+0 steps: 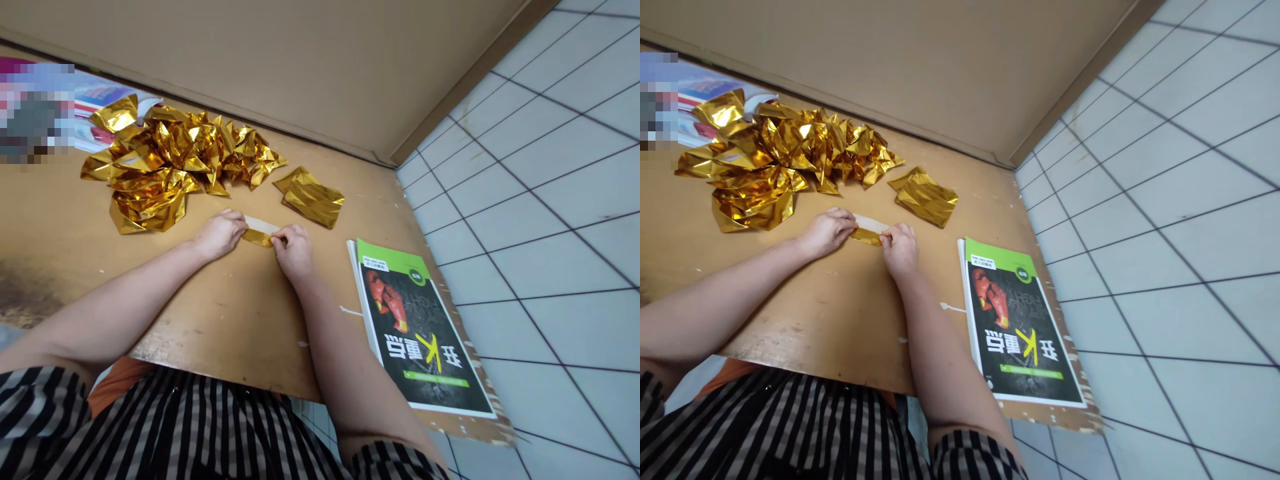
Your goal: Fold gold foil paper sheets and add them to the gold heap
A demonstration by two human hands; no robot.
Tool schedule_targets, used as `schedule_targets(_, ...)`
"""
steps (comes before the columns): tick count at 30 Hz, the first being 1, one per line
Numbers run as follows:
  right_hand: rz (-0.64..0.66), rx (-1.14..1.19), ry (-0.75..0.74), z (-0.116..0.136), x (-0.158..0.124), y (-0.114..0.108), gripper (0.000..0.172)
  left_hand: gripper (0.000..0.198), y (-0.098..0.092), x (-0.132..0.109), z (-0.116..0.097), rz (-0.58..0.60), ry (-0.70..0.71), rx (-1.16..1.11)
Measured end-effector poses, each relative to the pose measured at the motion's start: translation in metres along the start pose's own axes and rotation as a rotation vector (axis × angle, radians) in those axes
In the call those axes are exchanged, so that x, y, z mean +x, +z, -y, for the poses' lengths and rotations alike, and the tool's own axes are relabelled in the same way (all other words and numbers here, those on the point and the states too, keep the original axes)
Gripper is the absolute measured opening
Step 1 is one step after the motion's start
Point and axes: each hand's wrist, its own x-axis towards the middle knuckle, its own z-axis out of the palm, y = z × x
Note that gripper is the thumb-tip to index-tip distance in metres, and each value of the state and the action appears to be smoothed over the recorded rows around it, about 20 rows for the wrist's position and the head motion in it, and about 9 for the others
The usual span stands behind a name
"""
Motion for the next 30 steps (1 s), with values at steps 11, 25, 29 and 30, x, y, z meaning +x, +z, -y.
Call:
schedule_targets(11,-0.016,-0.013,0.144,0.000,0.005,-0.002,0.007,0.023,0.003,0.002,0.002,-0.055,-0.015,-0.003)
schedule_targets(25,0.001,-0.011,0.160,0.002,0.003,-0.003,0.006,0.057,0.001,-0.012,-0.053,0.218,0.130,0.210)
schedule_targets(29,-0.007,0.002,0.163,0.003,0.002,-0.004,0.005,0.059,0.000,-0.011,-0.053,0.250,0.118,0.225)
schedule_targets(30,-0.008,0.000,0.175,0.003,0.001,-0.005,0.006,0.059,-0.001,-0.011,-0.053,0.254,0.113,0.226)
